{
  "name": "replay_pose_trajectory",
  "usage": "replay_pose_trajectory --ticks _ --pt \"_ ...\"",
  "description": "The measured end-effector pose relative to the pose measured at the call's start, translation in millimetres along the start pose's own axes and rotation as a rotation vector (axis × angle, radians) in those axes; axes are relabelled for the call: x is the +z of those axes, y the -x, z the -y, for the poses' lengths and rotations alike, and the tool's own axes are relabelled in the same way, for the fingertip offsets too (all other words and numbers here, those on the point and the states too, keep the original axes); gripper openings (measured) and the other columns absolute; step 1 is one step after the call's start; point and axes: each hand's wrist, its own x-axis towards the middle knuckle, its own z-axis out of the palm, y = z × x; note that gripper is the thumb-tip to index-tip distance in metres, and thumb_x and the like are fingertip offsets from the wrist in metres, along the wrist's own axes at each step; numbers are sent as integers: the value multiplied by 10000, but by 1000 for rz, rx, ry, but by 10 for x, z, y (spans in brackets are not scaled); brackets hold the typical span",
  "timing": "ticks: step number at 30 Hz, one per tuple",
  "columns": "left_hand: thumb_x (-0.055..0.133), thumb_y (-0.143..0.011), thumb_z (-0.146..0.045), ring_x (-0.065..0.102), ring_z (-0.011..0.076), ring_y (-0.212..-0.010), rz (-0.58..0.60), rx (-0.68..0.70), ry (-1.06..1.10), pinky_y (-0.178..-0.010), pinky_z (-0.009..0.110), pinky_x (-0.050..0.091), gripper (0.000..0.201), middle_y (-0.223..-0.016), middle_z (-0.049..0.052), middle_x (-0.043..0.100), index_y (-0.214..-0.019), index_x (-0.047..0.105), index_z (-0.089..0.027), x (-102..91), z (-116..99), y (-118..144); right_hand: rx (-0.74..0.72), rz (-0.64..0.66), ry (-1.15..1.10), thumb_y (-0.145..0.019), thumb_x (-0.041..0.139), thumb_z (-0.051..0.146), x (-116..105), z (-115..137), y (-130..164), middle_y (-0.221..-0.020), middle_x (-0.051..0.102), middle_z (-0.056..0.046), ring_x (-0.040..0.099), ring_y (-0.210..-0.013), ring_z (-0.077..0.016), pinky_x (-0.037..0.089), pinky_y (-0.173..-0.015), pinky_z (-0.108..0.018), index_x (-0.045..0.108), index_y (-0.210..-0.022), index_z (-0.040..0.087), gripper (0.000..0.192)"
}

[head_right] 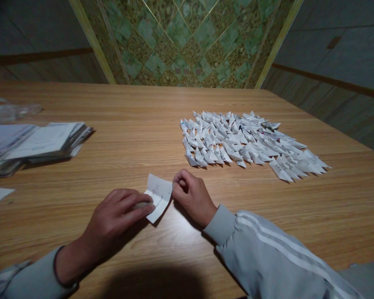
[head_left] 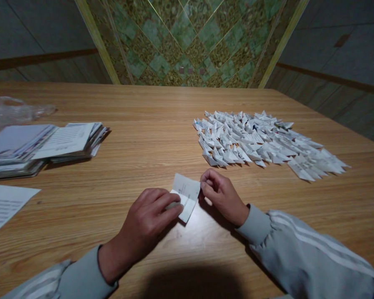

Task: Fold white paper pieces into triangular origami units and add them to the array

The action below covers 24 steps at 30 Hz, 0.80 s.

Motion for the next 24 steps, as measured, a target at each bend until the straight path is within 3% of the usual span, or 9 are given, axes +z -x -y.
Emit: replay_pose_trajectory --ticks 3,5,7,9,11,14,19,24 --pt "483 -1008 -208 590 208 -757 96 -28 4 -676 344 414 206 -859 54 712 -937 675 -188 35 13 12 -183 -83 406 -828 537 146 -32 17 25 -756 614 -23 554 -687 -173 401 -616 -290 542 -843 196 53" --pt "476 -1010 -201 591 200 -734 131 -31 44 -659 329 421 214 -814 49 697 -928 673 -177 58 24 21 -393 -58 577 -847 529 103 -48 50 47 -965 659 -92 577 -894 -224 438 -757 -347 576 -1001 176 177" --pt "479 -1009 -193 603 198 -740 125 -30 69 -660 320 435 206 -824 51 701 -936 670 -174 73 30 30 -632 54 684 -897 516 102 -45 86 72 -1131 654 -119 543 -1023 -244 414 -873 -391 579 -1131 176 253" --pt "483 -1002 -175 615 199 -752 115 -30 89 -668 317 449 196 -844 56 708 -940 669 -174 74 25 38 -746 198 762 -937 502 125 -27 107 92 -1079 675 -97 535 -976 -233 385 -893 -400 601 -1132 179 225" --pt "497 -990 -165 617 202 -755 131 -50 111 -675 318 461 181 -843 59 704 -938 671 -171 65 11 44 -698 291 820 -939 512 151 -5 102 100 -940 676 -74 530 -905 -223 365 -880 -400 635 -1047 173 165" --pt "550 -975 -221 613 211 -776 172 -118 160 -688 326 472 148 -843 63 692 -922 678 -171 52 -7 49 -506 323 835 -917 560 191 8 69 96 -839 637 -49 523 -844 -205 352 -829 -374 652 -895 174 96" --pt "592 -967 -281 587 204 -810 169 -273 271 -719 328 457 159 -854 47 666 -864 662 -182 72 29 35 -353 334 744 -875 663 252 1 38 100 -851 632 -29 529 -841 -190 334 -785 -336 655 -860 179 75" --pt "627 -943 -290 552 205 -808 233 -437 254 -707 335 417 180 -828 30 610 -796 625 -186 97 65 3 -295 290 728 -939 634 300 30 34 100 -846 628 -24 522 -850 -187 318 -788 -333 642 -817 180 171"
